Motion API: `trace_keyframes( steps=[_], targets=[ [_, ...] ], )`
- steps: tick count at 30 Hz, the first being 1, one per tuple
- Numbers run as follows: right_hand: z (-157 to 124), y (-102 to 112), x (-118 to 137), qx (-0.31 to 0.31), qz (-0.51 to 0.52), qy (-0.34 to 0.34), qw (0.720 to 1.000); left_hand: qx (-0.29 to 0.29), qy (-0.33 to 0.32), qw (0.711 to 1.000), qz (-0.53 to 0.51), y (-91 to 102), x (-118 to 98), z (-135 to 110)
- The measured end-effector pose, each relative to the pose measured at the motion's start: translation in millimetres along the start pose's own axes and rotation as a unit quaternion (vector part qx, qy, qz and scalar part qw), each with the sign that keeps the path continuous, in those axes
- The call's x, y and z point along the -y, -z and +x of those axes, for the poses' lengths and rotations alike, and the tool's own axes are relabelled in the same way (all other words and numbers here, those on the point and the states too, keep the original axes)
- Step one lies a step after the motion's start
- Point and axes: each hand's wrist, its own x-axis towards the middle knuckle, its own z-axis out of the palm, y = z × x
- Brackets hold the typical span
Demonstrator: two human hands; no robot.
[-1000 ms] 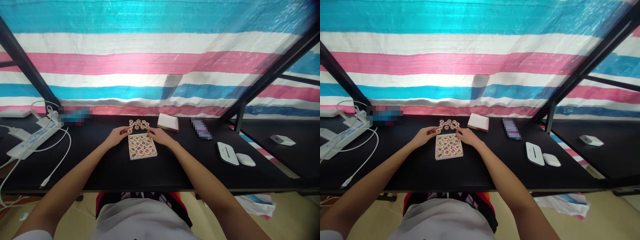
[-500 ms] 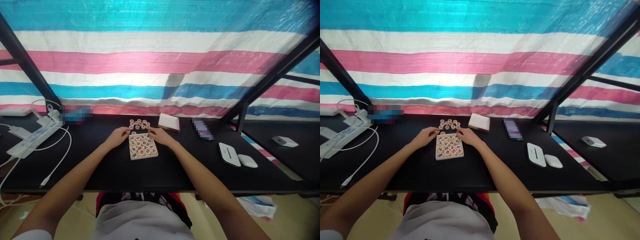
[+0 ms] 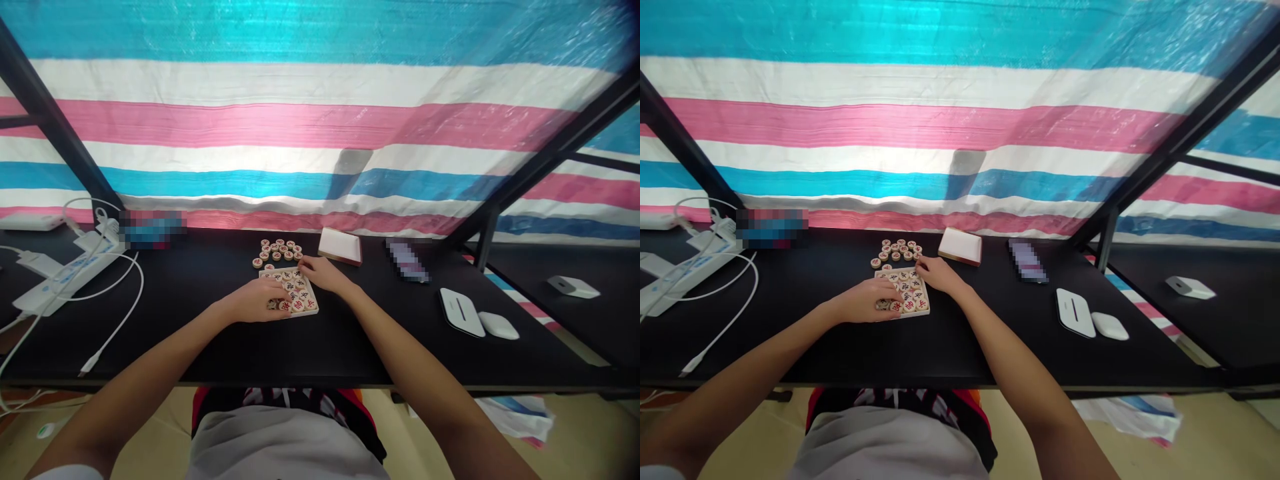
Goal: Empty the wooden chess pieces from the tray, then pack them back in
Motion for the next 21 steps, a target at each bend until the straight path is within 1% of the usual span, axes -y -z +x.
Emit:
trace_keyframes(
  steps=[3,5,7,9,13,15,17,19,21],
  targets=[
    [-0.5,0.7,0.8,0.002,-0.001,-0.004,1.0,-0.015,0.026,0.998,-0.052,1.8,5.6,-1.5],
    [-0.8,1.3,1.6,0.003,-0.004,-0.004,1.0,-0.053,0.045,0.995,-0.066,4.1,11.2,-2.5],
    [-1.1,1.8,2.1,0.004,-0.004,-0.001,1.0,-0.098,0.07,0.991,-0.062,7.1,19.1,-3.6],
    [-1.4,2.1,2.3,0.004,-0.002,0.001,1.0,-0.13,0.105,0.984,-0.056,11.2,29.8,-4.9],
    [-1.4,1.9,1.6,0.007,0.002,-0.004,1.0,-0.16,0.173,0.971,-0.038,19.9,51.4,-8.5],
    [-1.2,1.4,1.1,0.008,0.003,-0.005,1.0,-0.182,0.179,0.966,-0.031,21.9,56.7,-9.5],
    [-0.9,0.9,0.6,0.007,0.001,0.001,1.0,-0.205,0.165,0.964,-0.028,21.3,57.3,-9.2],
    [-0.5,0.6,0.1,0.006,0.0,0.004,1.0,-0.208,0.146,0.967,-0.024,18.9,55.4,-8.1],
    [-0.4,0.6,-0.3,0.004,0.0,0.003,1.0,-0.199,0.136,0.97,-0.017,16.2,54.1,-7.1]
  ],
)
